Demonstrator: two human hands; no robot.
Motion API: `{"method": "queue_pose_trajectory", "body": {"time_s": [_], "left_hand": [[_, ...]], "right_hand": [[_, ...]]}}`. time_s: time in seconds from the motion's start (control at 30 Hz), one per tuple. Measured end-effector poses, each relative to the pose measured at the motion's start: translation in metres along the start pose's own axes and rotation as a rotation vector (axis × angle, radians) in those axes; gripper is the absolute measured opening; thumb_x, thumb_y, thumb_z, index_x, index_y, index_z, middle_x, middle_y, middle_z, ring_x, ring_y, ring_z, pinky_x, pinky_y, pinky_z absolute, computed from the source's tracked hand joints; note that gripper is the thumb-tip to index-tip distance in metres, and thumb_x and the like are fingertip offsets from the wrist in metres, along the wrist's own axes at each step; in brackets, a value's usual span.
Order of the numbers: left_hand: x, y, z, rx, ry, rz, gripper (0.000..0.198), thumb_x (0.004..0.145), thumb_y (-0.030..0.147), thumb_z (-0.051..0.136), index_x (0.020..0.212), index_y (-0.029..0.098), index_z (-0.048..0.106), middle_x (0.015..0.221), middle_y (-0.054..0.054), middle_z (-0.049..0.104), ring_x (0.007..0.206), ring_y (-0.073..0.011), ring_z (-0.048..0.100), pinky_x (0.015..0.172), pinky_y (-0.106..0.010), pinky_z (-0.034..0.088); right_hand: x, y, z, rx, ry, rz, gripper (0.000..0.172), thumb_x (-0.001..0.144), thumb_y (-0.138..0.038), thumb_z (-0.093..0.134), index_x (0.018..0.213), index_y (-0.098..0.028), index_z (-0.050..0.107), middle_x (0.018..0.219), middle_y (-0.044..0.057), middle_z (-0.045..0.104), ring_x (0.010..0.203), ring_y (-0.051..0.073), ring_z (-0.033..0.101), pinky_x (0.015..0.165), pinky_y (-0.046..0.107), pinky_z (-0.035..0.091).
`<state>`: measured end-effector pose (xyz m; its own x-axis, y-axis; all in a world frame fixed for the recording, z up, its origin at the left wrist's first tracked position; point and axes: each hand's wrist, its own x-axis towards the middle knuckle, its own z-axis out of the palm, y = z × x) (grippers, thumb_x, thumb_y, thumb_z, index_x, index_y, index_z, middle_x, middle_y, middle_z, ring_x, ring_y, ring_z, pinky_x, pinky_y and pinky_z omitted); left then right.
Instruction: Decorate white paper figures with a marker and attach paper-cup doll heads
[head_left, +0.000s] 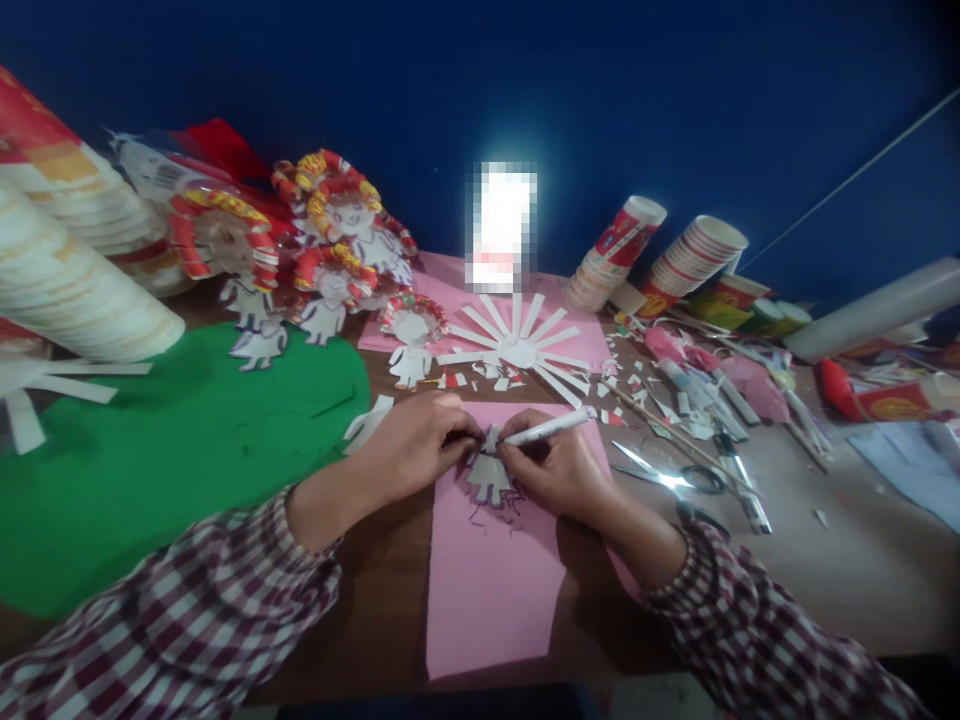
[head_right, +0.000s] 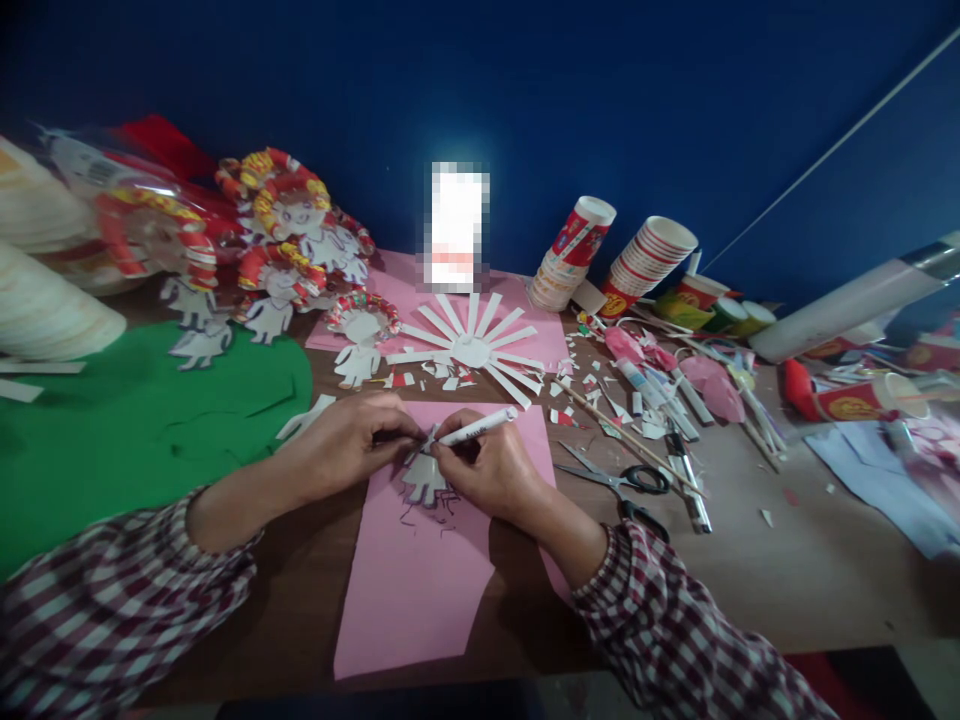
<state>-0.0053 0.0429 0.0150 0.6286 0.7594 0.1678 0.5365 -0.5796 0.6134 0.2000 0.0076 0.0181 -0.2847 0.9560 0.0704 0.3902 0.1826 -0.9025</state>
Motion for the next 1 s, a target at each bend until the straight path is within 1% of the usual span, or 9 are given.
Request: {"method": "queue_pose_trajectory", "body": {"time_s": [0.2,0.33,0.57,0.77,1.0], "left_hand": [[-0.0010,0.0003,-0.0008,-0.007,-0.009,-0.010,0.013,0.085,0.016,0.061,0.092,0.019,0.072,0.084,-0.002,0.066,0.075,-0.0142,0.059,0.068,-0.026,0.043],[-0.0012,0.0002,-0.0004,-0.013,-0.003,0.000,0.013,0.085,0.016,0.061,0.093,0.019,0.071,0.085,-0.003,0.066,0.076,-0.0142,0.059,0.069,-0.026,0.043],[-0.0005,0.0003,-0.0005,0.008,-0.003,0.007,0.014,0.084,0.015,0.061,0.092,0.019,0.071,0.084,-0.003,0.066,0.076,-0.0144,0.059,0.067,-0.026,0.042],[-0.0009,0.0006,-0.0008,0.010,-0.006,0.001,0.013,0.085,0.017,0.062,0.093,0.019,0.072,0.085,-0.003,0.067,0.076,-0.0144,0.060,0.068,-0.026,0.043],[-0.0011,0.0006,-0.0005,0.002,-0.010,-0.005,0.013,0.085,0.017,0.061,0.093,0.019,0.071,0.086,-0.003,0.067,0.077,-0.0143,0.060,0.068,-0.025,0.043]], "right_hand": [[-0.0007,0.0010,0.0000,0.057,-0.028,0.007,0.003,0.079,-0.019,0.062,0.081,-0.017,0.061,0.060,-0.003,0.056,0.050,0.008,0.049,0.046,0.019,0.041],[-0.0012,0.0005,0.0003,0.075,-0.047,0.028,0.004,0.078,-0.018,0.062,0.082,-0.016,0.061,0.060,-0.003,0.055,0.050,0.008,0.049,0.046,0.019,0.040],[0.0002,-0.0008,-0.0004,0.055,-0.011,0.003,0.006,0.081,-0.023,0.061,0.079,-0.017,0.060,0.062,-0.002,0.056,0.052,0.009,0.050,0.046,0.019,0.041],[-0.0006,0.0005,0.0000,0.027,-0.016,0.006,0.005,0.080,-0.022,0.062,0.082,-0.018,0.061,0.062,-0.002,0.057,0.051,0.009,0.050,0.046,0.020,0.042],[-0.0018,0.0019,0.0010,0.081,-0.042,0.025,0.005,0.079,-0.019,0.062,0.083,-0.017,0.061,0.062,-0.002,0.057,0.051,0.008,0.050,0.046,0.019,0.041]]}}
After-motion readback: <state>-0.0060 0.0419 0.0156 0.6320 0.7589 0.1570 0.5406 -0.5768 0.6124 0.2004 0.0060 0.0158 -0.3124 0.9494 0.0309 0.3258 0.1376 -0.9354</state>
